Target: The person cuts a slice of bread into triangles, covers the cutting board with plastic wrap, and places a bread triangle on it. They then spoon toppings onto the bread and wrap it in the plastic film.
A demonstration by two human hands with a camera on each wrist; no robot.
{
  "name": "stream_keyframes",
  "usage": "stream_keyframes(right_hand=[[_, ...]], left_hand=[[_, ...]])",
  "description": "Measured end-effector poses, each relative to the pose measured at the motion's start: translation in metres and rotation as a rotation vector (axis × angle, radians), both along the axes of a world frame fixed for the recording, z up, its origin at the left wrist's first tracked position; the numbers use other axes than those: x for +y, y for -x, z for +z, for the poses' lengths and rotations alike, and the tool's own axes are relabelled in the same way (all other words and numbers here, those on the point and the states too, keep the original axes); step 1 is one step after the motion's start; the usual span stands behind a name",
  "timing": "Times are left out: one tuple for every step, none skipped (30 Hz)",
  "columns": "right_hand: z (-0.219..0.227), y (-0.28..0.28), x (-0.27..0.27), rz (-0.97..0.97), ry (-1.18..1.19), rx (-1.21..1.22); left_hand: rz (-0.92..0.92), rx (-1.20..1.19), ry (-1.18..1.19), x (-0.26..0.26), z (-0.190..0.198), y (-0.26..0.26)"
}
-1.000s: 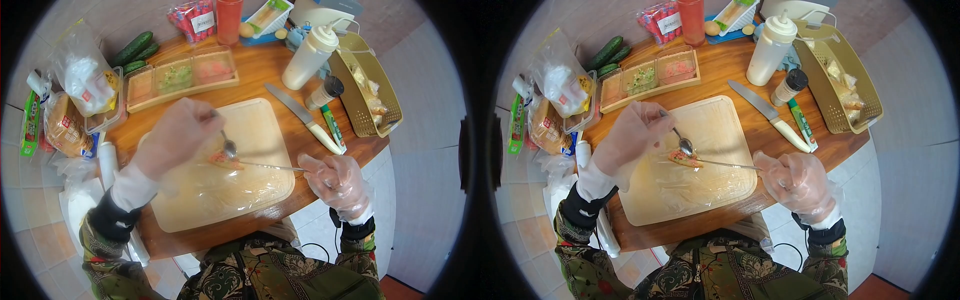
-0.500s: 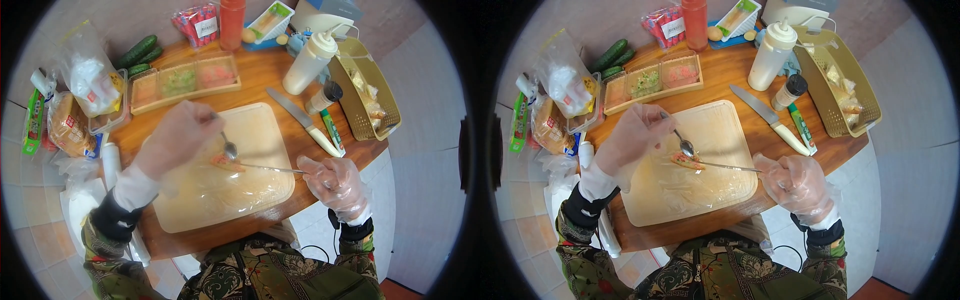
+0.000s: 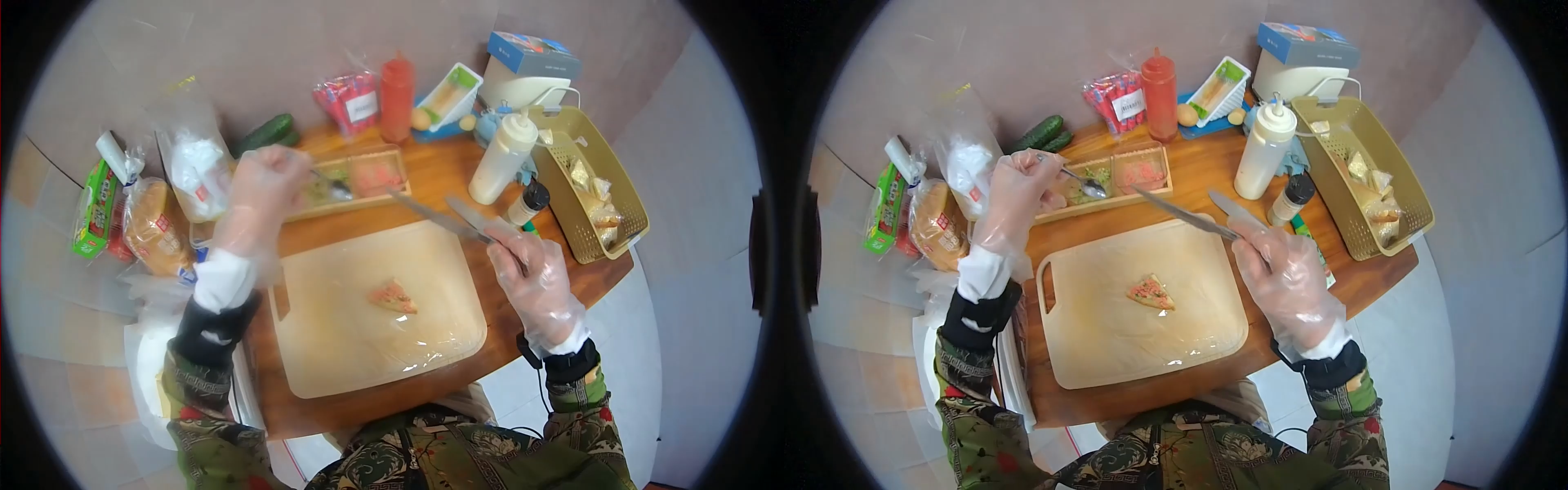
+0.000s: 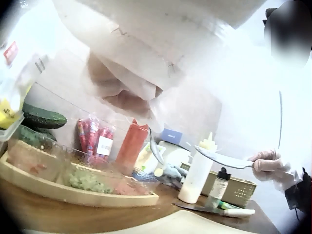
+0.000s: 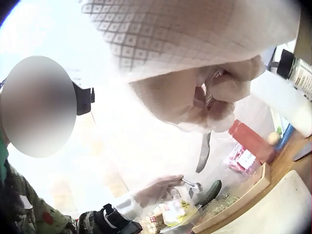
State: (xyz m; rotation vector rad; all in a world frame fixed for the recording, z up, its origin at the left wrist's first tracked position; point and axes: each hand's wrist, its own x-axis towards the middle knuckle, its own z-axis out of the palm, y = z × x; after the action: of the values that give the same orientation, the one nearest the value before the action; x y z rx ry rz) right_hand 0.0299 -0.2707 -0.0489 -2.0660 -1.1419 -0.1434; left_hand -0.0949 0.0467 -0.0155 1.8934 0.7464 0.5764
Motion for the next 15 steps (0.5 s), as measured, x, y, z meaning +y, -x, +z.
stream_keyframes(right_hand=[[0.010, 0.003, 0.011, 0.001, -0.010, 0.109], [0.004, -0.002, 0.017, 0.004, -0.020, 0.102], [-0.009, -0.009, 0.024, 0.006, -0.051, 0.092], [-0.015, -0.014, 0.031, 0.006, -0.080, 0.081], [-0.015, -0.017, 0.036, -0.007, -0.030, 0.036], [-0.013, -0.017, 0.041, -0.006, -0.038, 0.027], [-0.012, -0.017, 0.047, -0.018, -0.006, 0.078], [-0.012, -0.018, 0.050, -0.030, 0.026, 0.131], [-0.019, -0.021, 0.055, -0.036, -0.003, 0.068], [-0.023, -0.023, 0.057, -0.037, -0.007, 0.063], [-0.025, -0.024, 0.059, -0.049, 0.027, 0.129], [-0.027, -0.025, 0.061, -0.062, 0.062, 0.197], [-0.032, -0.027, 0.062, -0.065, 0.061, 0.195], [-0.039, -0.030, 0.063, -0.052, 0.010, 0.185], [-0.044, -0.032, 0.064, -0.038, -0.041, 0.175]], left_hand=[[0.025, -0.042, 0.017, 0.003, -0.001, -0.003], [0.028, -0.050, 0.006, 0.006, -0.003, -0.005], [0.043, -0.015, -0.019, 0.010, -0.006, -0.007], [0.059, 0.019, -0.043, 0.014, -0.010, -0.009], [0.065, 0.057, -0.074, 0.019, -0.016, -0.012], [0.066, 0.047, -0.082, 0.020, -0.017, -0.014], [0.077, 0.051, -0.087, 0.019, -0.019, -0.015], [0.088, 0.055, -0.092, 0.018, -0.021, -0.016], [0.081, 0.019, -0.054, 0.016, -0.021, -0.016], [0.080, 0.013, -0.058, 0.018, -0.024, -0.017], [0.082, 0.020, -0.064, 0.021, -0.031, -0.018], [0.083, 0.028, -0.069, 0.024, -0.036, -0.020], [0.090, 0.030, -0.054, 0.024, -0.040, -0.021], [0.085, 0.029, -0.055, 0.028, -0.047, -0.022], [0.084, 0.019, -0.120, 0.032, -0.053, -0.022]])
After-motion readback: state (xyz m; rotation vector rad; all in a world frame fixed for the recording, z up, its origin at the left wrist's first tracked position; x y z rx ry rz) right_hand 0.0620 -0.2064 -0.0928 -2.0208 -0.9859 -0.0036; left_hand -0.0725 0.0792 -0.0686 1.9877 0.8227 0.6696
